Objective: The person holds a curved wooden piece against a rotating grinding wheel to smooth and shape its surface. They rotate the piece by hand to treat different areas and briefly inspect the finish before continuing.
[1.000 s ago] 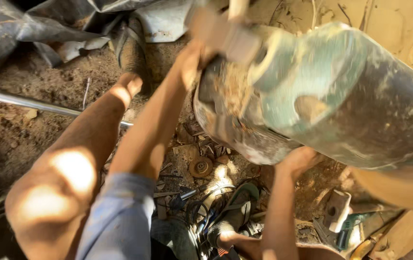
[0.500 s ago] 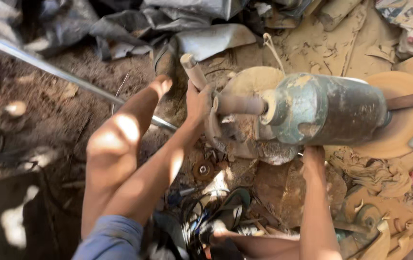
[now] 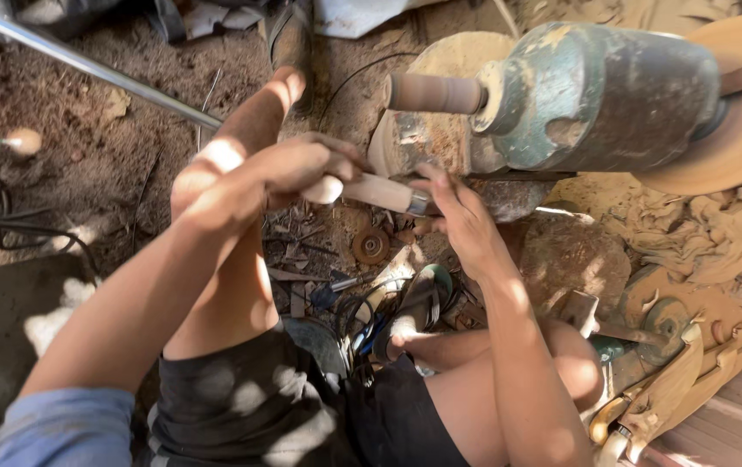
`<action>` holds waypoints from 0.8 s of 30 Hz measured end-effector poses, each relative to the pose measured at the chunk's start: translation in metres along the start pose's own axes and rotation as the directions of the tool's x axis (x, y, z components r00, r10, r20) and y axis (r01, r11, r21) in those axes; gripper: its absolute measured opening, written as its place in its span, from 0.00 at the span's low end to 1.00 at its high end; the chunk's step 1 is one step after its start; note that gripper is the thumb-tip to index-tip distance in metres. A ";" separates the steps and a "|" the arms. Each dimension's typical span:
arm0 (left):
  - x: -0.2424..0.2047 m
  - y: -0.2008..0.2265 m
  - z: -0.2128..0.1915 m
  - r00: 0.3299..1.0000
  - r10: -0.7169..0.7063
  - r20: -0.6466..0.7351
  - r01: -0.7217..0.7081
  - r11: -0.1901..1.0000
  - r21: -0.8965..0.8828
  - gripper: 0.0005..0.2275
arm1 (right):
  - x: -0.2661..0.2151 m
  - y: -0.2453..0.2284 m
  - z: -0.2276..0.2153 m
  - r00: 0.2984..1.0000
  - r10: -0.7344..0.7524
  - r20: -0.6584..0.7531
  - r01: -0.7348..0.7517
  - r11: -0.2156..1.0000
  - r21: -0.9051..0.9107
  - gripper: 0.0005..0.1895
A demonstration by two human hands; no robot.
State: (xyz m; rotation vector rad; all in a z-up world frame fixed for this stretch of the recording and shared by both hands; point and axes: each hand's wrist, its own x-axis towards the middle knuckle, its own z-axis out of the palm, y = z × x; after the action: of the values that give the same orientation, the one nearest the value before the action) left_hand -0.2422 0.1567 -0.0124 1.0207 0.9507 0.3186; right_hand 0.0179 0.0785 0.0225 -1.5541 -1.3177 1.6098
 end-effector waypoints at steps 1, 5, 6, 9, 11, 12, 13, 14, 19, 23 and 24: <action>0.004 0.002 -0.004 0.999 -0.029 -0.017 0.029 0.999 -0.026 0.16 | 0.006 0.005 0.002 0.997 0.036 0.074 -0.042 0.995 0.086 0.31; 0.022 0.014 -0.016 0.998 -0.052 -0.026 0.038 0.923 -0.382 0.23 | 0.027 0.015 0.006 0.995 -0.004 0.097 -0.038 0.902 0.430 0.22; 0.028 0.018 -0.019 0.999 -0.030 -0.016 0.017 0.851 -0.525 0.28 | 0.033 0.015 0.009 0.995 -0.025 0.093 -0.023 0.874 0.485 0.20; 0.055 0.023 -0.009 0.970 0.029 -0.242 -0.180 0.754 -0.632 0.25 | 0.047 0.020 0.022 0.993 -0.065 0.098 -0.013 0.765 0.644 0.19; 0.073 0.026 0.000 0.963 0.040 -0.266 -0.208 0.737 -0.643 0.25 | 0.057 0.021 0.026 0.989 -0.093 0.116 -0.019 0.692 0.721 0.19; 0.080 0.028 0.002 0.959 0.043 -0.279 -0.221 0.729 -0.648 0.25 | 0.063 0.021 0.028 0.987 -0.106 0.124 -0.024 0.660 0.751 0.19; 0.085 0.029 0.005 0.960 0.050 -0.276 -0.234 0.682 -0.692 0.26 | 0.064 0.022 0.029 0.985 -0.114 0.128 -0.029 0.626 0.780 0.19; 0.090 0.030 0.006 0.960 0.058 -0.273 -0.247 0.633 -0.734 0.27 | 0.064 0.024 0.029 0.982 -0.120 0.146 -0.048 0.586 0.809 0.21; 0.106 0.036 0.014 0.925 0.221 -0.308 -0.373 0.390 -0.842 0.32 | 0.075 0.028 0.021 0.956 -0.235 0.175 -0.087 0.343 0.935 0.24; 0.114 0.047 0.016 0.912 0.267 -0.311 -0.399 0.402 -0.824 0.34 | 0.080 0.029 0.016 0.942 -0.283 0.181 -0.118 0.225 0.967 0.23; 0.115 0.049 0.017 0.911 0.266 -0.316 -0.404 0.405 -0.821 0.33 | 0.082 0.029 0.016 0.936 -0.300 0.183 -0.125 0.204 0.971 0.23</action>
State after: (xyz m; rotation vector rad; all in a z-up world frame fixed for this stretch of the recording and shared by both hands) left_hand -0.1535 0.2448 -0.0285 0.1826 0.5286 1.1246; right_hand -0.0056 0.1355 -0.0404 -0.3316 -0.1774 2.0183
